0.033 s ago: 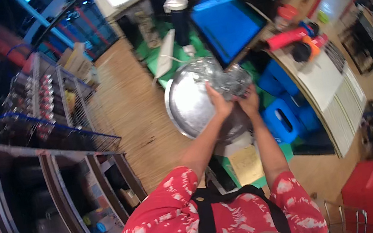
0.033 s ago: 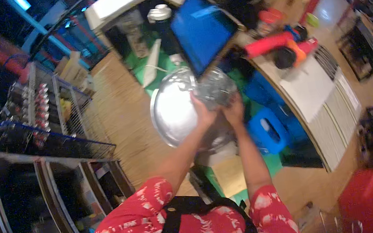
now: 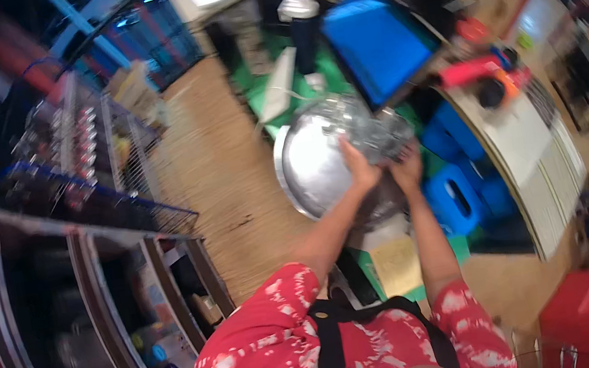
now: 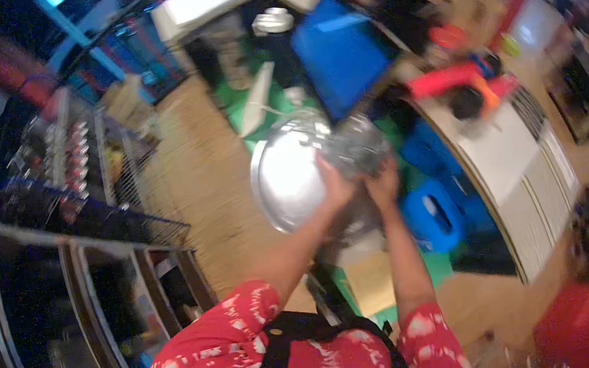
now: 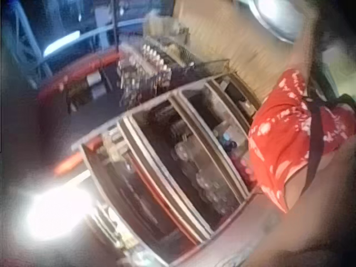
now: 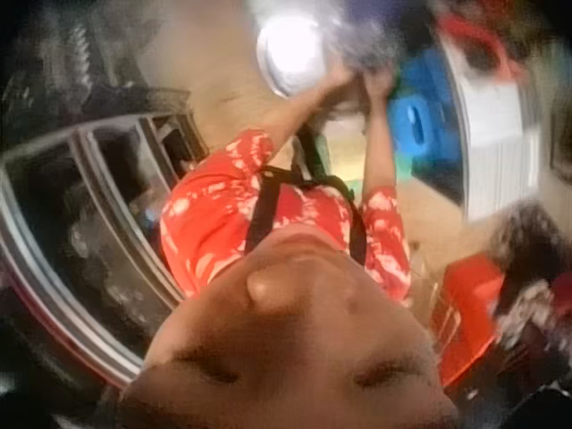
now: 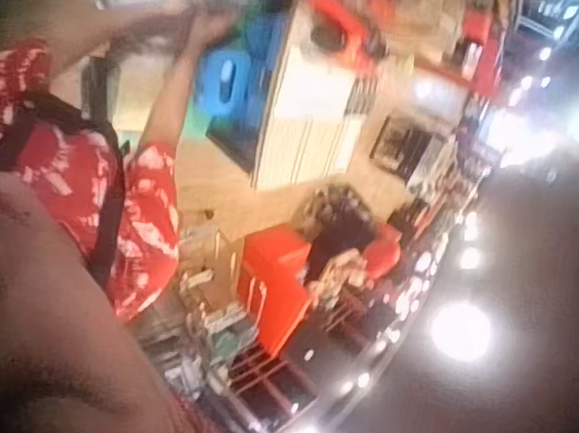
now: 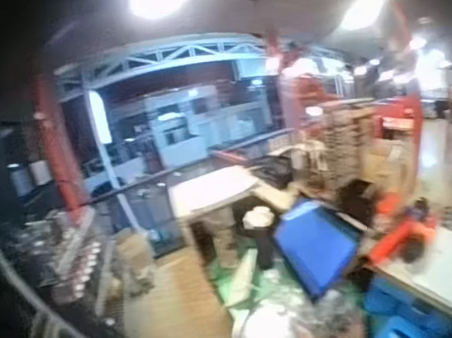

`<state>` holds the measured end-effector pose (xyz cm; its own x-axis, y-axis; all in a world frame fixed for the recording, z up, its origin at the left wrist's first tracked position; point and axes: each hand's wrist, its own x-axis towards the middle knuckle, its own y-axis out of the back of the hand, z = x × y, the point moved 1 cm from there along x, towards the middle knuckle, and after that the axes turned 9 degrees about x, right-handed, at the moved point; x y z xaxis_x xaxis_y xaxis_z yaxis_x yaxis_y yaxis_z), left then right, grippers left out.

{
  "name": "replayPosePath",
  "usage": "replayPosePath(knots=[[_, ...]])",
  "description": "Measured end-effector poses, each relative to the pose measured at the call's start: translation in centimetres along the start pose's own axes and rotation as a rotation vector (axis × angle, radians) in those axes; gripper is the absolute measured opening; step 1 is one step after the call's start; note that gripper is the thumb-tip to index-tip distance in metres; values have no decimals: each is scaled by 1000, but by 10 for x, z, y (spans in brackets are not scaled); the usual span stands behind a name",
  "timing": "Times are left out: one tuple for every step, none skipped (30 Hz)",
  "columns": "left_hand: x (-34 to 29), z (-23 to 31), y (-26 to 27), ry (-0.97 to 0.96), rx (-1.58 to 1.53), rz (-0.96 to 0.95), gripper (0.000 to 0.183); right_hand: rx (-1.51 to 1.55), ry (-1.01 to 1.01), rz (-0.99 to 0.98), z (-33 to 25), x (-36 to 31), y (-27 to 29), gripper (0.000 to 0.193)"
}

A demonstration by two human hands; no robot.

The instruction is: The person prepares a serving tray by placing glasses, a stack of plates, several spoons, forks, and tongs, and a bunch of wrapped chopsticks onto the tray before carrying it to a dining table and placing the glasses and plates on the table.

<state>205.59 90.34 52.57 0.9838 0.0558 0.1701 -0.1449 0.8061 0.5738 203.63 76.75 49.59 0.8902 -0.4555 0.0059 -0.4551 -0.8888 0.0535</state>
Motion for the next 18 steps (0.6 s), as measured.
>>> replayPosePath(knots=[[-12,-5,20,-15,29,14,123,143,87,63,8,-26,-1,83],[-26,-4,31,-49,56,-6,122,-126,211,130,6,-52,-3,80],[-44,-7,77,114,23,-173,123,-139,245,189,-13,-96,-19,76],[-72,-15,127,79,-64,-167,127,-151,300,219,-43,-141,-40,71],[-101,-34,159,-96,-150,-36,127,-175,370,268,-84,-185,-56,68],[-121,-39,213,-183,-148,-67,125,-32,360,280,-143,-239,-80,68],[-131,-29,276,-292,-140,-123,123,-16,418,252,-181,-278,-107,66],[-142,-20,352,-317,-88,-128,121,-16,457,244,-210,-319,-132,65],[-150,-16,427,-338,-35,-121,119,54,520,169,-239,-350,-167,61],[-156,-26,494,-342,-55,25,116,179,601,75,-277,-379,-210,58],[-161,-28,573,-369,-35,130,112,304,666,-5,-318,-407,-257,55],[-168,-17,660,-403,34,240,106,357,666,-39,-356,-430,-300,55],[-178,-5,746,-403,120,284,99,539,807,-187,-394,-455,-340,53],[-196,7,826,-386,198,328,92,712,937,-343,-428,-483,-379,51],[-220,26,904,-413,391,418,84,867,940,-431,-461,-516,-421,45],[-247,33,977,-432,542,499,77,738,964,-534,-484,-549,-460,39],[-273,33,1047,-531,619,609,67,898,997,-607,-512,-590,-517,36],[-312,28,1092,-431,740,631,64,1058,978,-707,-529,-631,-570,34]])
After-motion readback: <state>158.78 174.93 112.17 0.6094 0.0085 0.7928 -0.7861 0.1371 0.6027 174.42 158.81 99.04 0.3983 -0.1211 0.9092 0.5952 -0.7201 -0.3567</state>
